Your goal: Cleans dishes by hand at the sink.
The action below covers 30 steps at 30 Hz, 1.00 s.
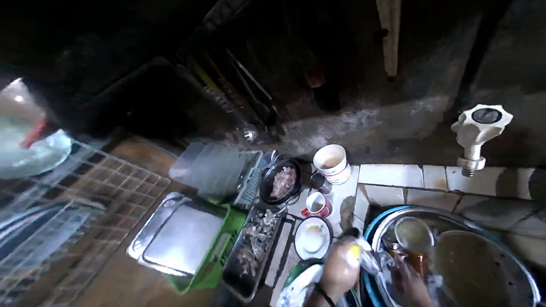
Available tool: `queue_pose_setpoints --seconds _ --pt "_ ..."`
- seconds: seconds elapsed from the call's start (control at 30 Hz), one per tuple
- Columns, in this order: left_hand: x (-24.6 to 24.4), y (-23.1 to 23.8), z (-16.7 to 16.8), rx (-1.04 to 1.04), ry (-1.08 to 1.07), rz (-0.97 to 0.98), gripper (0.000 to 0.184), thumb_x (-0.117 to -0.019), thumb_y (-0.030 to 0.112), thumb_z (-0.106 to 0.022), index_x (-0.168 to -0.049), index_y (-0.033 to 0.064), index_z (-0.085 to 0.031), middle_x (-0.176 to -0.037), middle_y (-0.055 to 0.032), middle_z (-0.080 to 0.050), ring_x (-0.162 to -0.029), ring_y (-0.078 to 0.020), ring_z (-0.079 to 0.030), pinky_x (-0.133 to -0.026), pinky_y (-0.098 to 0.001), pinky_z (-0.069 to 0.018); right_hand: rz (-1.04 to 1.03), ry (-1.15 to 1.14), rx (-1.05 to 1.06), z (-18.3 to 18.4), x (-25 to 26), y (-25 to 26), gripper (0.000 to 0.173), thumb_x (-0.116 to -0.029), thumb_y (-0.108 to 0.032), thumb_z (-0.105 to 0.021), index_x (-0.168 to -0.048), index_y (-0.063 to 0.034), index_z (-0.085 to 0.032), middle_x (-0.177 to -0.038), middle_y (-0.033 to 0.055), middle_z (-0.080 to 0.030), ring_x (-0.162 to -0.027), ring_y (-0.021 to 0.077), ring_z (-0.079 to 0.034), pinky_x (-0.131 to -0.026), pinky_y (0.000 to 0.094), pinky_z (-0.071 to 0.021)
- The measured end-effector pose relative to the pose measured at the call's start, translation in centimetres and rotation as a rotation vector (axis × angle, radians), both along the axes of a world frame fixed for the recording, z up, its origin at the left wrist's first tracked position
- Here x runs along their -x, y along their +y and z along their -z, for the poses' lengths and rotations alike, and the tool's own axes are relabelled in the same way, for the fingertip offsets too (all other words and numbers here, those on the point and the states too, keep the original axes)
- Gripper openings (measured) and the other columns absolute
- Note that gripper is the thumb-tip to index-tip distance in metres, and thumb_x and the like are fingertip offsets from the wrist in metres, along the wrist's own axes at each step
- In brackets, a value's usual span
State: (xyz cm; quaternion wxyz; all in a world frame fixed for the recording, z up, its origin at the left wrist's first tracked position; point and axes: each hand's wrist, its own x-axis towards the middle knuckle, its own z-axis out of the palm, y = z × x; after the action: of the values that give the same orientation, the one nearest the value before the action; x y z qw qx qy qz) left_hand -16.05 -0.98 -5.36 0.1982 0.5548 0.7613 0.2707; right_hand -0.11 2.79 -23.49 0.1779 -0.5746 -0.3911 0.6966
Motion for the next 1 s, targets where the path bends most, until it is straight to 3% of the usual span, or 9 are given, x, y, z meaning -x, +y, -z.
queue_pose_setpoints --seconds 0.1,0.17,0.27,0.4,0.57,0.67,0.83,0.93,1.0 --pt "4.4 1.9 -1.4 -0.187 0.287 -0.145 0.036 -0.0803 0.004 -0.072 -0.115 -0.0074 -0.071 -0.102 -0.0208 -0.075 -0.095 -0.0324 -0.075 -0.09 -0.0506 -0.0591 -0.094 -0.26 -0.043 6.8 1.8 1.0 0.053 -0.1014 -0.022 -0.062 -0.144 0.0073 -0.05 -0.147 0.0365 -0.046 -0.139 0.0497 -0.044 -0.116 0.0598 -0.0354" --pt "7.2 3.4 -2.0 -0.153 0.425 -0.214 0.038 -0.081 0.003 -0.069 -0.117 -0.0088 -0.07 -0.104 -0.0241 -0.074 -0.097 -0.0375 -0.073 -0.091 -0.0539 -0.0573 -0.18 -0.362 -0.001 7.7 2.8 1.8 0.065 -0.0976 -0.021 -0.067 -0.151 0.0055 -0.041 -0.152 0.0379 -0.039 -0.142 0.0519 -0.04 -0.116 0.0602 -0.0361" --pt "10.0 4.8 -1.3 0.033 0.503 -0.25 0.042 -0.0851 0.002 -0.068 -0.126 -0.0075 -0.066 -0.114 -0.0265 -0.071 -0.108 -0.0415 -0.07 -0.099 -0.0544 -0.0532 -0.276 -0.425 0.043 8.2 2.5 2.7 0.061 -0.0991 -0.027 -0.065 -0.149 0.0011 -0.045 -0.141 0.0306 -0.056 -0.132 0.045 -0.055 -0.109 0.06 -0.0442" --pt "11.3 5.6 1.1 0.235 0.453 -0.245 0.043 -0.0933 0.009 -0.063 -0.135 0.0013 -0.064 -0.126 -0.0216 -0.069 -0.119 -0.0364 -0.066 -0.106 -0.0508 -0.0495 -0.364 -0.446 0.073 7.8 0.3 4.1 0.051 -0.0965 -0.035 -0.067 -0.136 -0.0035 -0.062 -0.132 0.0253 -0.064 -0.128 0.0423 -0.059 -0.107 0.0624 -0.0448" --pt "8.9 3.6 2.0 -0.085 0.189 -0.263 0.042 -0.0975 0.029 -0.066 -0.132 0.005 -0.067 -0.133 -0.0161 -0.067 -0.127 -0.0278 -0.062 -0.112 -0.0453 -0.0471 -0.29 -0.571 -0.011 3.5 -3.4 5.5 0.057 -0.0943 -0.047 -0.07 -0.133 -0.0058 -0.066 -0.149 0.0266 -0.05 -0.145 0.0473 -0.037 -0.113 0.0685 -0.0309" --pt "4.2 2.0 1.5 -0.003 -0.132 -0.266 0.043 -0.0979 0.025 -0.066 -0.131 -0.0017 -0.064 -0.127 -0.0172 -0.068 -0.119 -0.0224 -0.065 -0.107 -0.0391 -0.0501 -0.406 -0.601 -0.286 -1.5 -5.7 4.6 0.042 -0.0932 -0.032 -0.073 -0.121 -0.0003 -0.073 -0.148 0.0265 -0.051 -0.145 0.0483 -0.035 -0.117 0.0678 -0.0263" --pt "-4.1 0.2 0.8 0.251 -0.757 -0.517 0.052 -0.0909 0.0 -0.067 -0.139 -0.0003 -0.046 -0.104 -0.0183 -0.065 -0.077 -0.0242 -0.066 -0.062 -0.0399 -0.0575 -0.952 -0.597 -0.506 -9.0 -8.1 4.5 0.028 -0.0951 -0.015 -0.064 -0.119 -0.0042 -0.073 -0.152 0.0178 -0.05 -0.147 0.0438 -0.034 -0.114 0.0708 -0.0292" --pt "-9.2 -0.5 0.8 0.056 -0.724 -0.498 0.041 -0.0855 0.0 -0.075 -0.124 -0.0023 -0.061 -0.099 -0.0165 -0.071 -0.073 -0.0224 -0.071 -0.062 -0.0383 -0.0614 -0.926 -0.471 -0.689 -12.9 -10.7 4.1 0.02 -0.0935 -0.014 -0.066 -0.105 -0.0013 -0.076 -0.14 0.0148 -0.061 -0.137 0.0429 -0.048 -0.104 0.0671 -0.044" --pt "-12.3 -0.9 0.6 -0.045 -0.527 -0.4 0.028 -0.0873 0.0 -0.072 -0.115 -0.0048 -0.069 -0.105 -0.016 -0.073 -0.092 -0.0212 -0.072 -0.085 -0.0386 -0.0601 -0.744 -0.225 -0.883 -15.4 -12.5 3.6 0.018 -0.0887 -0.015 -0.073 -0.088 0.0029 -0.075 -0.122 0.0182 -0.069 -0.124 0.0452 -0.058 -0.095 0.0695 -0.0472"
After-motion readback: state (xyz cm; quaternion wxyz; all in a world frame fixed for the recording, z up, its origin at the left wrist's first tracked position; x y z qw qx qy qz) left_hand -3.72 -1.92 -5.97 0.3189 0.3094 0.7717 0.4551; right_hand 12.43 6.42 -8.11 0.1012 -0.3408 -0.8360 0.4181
